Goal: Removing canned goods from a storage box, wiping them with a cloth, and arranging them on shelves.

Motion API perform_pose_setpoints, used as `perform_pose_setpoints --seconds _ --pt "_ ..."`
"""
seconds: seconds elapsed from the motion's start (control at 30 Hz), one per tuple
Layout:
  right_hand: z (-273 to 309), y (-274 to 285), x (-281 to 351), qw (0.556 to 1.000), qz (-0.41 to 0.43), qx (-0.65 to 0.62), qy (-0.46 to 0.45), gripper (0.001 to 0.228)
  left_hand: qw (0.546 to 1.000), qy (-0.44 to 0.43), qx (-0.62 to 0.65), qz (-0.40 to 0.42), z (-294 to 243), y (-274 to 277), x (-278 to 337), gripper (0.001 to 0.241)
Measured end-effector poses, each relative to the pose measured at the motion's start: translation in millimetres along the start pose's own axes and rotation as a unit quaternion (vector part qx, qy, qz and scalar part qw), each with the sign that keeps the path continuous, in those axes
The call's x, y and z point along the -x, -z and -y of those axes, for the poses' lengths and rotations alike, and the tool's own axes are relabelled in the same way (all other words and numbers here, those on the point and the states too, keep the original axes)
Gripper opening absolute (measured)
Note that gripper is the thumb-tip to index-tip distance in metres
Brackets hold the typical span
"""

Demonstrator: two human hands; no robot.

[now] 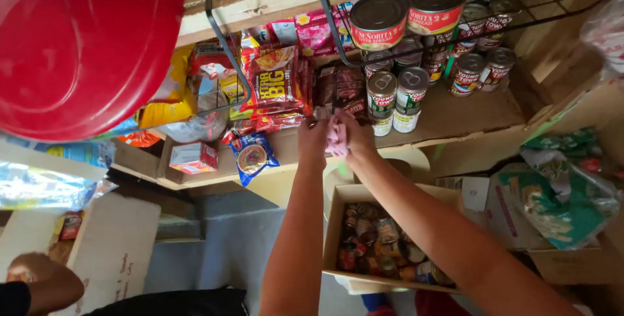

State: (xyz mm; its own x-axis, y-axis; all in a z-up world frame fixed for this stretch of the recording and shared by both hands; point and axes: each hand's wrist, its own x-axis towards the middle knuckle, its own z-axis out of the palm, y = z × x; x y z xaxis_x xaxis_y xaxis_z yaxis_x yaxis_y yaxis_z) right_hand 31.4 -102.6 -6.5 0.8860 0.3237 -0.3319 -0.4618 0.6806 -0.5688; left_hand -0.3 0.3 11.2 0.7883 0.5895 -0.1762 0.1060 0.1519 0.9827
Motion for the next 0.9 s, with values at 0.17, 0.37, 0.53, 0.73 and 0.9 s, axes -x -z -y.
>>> perform_pose_setpoints --seconds 0.17,0.37,0.53,0.73,0.9 --pt "0.1 -30.2 -12.7 0.996 -0.014 -0.054 0.069 0.016 0.978 -0.078 -0.137 -0.138 -16.2 19.5 -7.3 0.061" --pt "13.9 -39.4 -33.3 0.995 0.075 -0.041 -0.044 0.040 0.899 -0.210 -0.298 -0.242 -89.4 34.3 26.2 0.089" --pt "8.5 -56.8 -63.6 0.999 -0.021 -0.014 0.033 0.029 0.856 -0.214 -0.441 -0.167 -90.7 35.4 -8.8 0.079" --pt "8.0 -75.3 -62.6 0.968 -0.077 0.003 0.240 0.038 0.840 -0.230 -0.458 -0.176 -86.4 39.2 -20.3 0.070" --pt "19.6 -79.7 -32.9 0.923 -0.104 0.184 0.323 0.033 0.847 -0.219 -0.451 -0.174 -95.0 44.3 -17.1 0.070"
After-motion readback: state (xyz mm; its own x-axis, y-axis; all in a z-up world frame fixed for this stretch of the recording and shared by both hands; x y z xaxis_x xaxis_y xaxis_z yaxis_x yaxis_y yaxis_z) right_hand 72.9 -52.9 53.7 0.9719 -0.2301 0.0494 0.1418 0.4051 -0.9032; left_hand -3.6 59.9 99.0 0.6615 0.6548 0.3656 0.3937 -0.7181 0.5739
